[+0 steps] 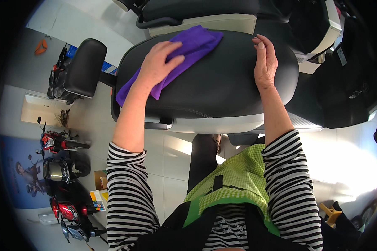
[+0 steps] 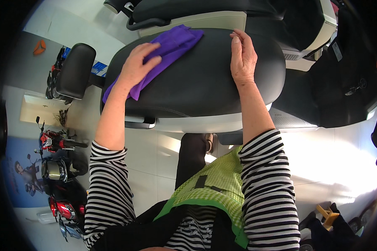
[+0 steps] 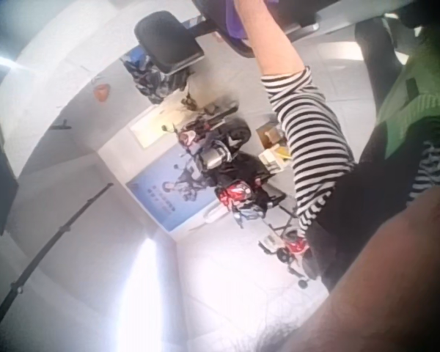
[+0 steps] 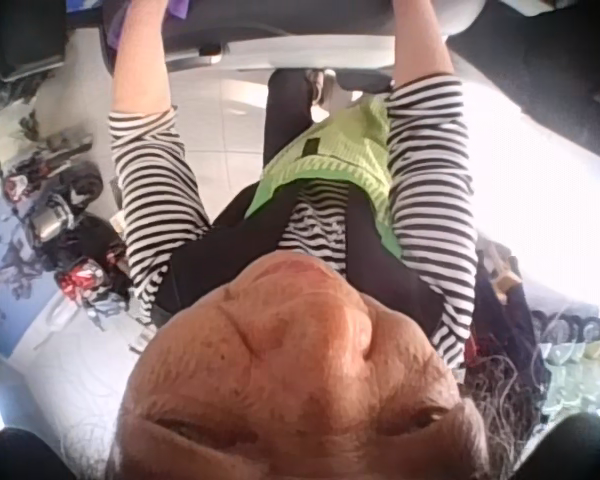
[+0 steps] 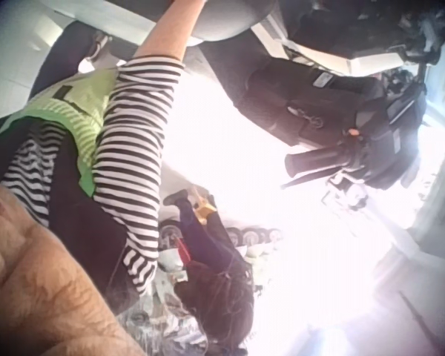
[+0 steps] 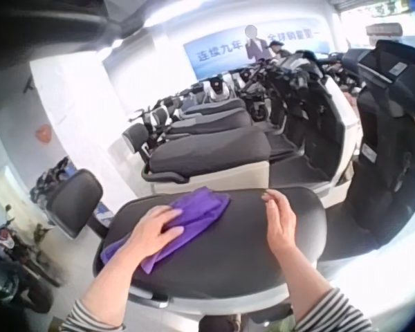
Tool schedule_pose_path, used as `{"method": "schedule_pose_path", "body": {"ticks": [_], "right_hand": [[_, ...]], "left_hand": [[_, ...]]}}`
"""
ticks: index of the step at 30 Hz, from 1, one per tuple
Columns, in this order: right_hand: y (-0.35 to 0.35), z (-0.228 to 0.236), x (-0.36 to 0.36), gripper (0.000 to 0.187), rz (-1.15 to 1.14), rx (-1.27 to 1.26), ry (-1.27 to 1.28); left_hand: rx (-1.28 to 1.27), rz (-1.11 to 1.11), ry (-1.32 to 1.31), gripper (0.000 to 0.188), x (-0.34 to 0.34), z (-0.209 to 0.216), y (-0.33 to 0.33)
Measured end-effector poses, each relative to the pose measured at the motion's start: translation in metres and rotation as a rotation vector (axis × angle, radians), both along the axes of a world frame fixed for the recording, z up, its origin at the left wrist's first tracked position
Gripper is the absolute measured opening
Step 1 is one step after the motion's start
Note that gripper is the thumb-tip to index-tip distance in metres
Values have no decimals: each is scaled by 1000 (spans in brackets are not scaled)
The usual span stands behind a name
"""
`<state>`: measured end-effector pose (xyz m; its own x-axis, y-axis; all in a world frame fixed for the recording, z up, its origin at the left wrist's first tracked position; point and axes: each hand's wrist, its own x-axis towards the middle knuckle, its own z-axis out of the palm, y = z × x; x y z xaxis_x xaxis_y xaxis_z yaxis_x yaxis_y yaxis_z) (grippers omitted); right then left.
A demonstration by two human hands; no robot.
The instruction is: The person wipes the seat of a white motorcycle with a purple cloth. They repeatedly wipe the top and sides of the seat, folding the cloth and repositioning it to cover different areas. The person continues wiping the same seat throughout the clip.
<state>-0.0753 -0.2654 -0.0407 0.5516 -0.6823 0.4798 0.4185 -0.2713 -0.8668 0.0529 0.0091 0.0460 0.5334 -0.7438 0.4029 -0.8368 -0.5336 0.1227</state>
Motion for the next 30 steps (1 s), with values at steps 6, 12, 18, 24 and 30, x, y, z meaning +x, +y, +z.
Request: {"method": "schedule_pose_path", "body": {"ticks": [6, 12, 18, 24, 30], "right_hand": [[0, -2, 2, 36, -23, -34, 21], [-1, -5, 5, 35, -4, -19, 28], [-1, -4, 4, 34, -7, -26, 42], [0, -5, 4, 34, -5, -36, 42], [-2, -9, 5, 32, 0, -45, 31]], "left_hand": [[-123, 246, 88, 33, 13, -3, 11], [-104, 392, 128, 31, 49, 7, 20], [-59, 779, 255, 34, 101, 28, 35], [-3, 540, -143, 40, 70, 19, 20], [287, 357, -47, 64, -3, -22, -17]]}}
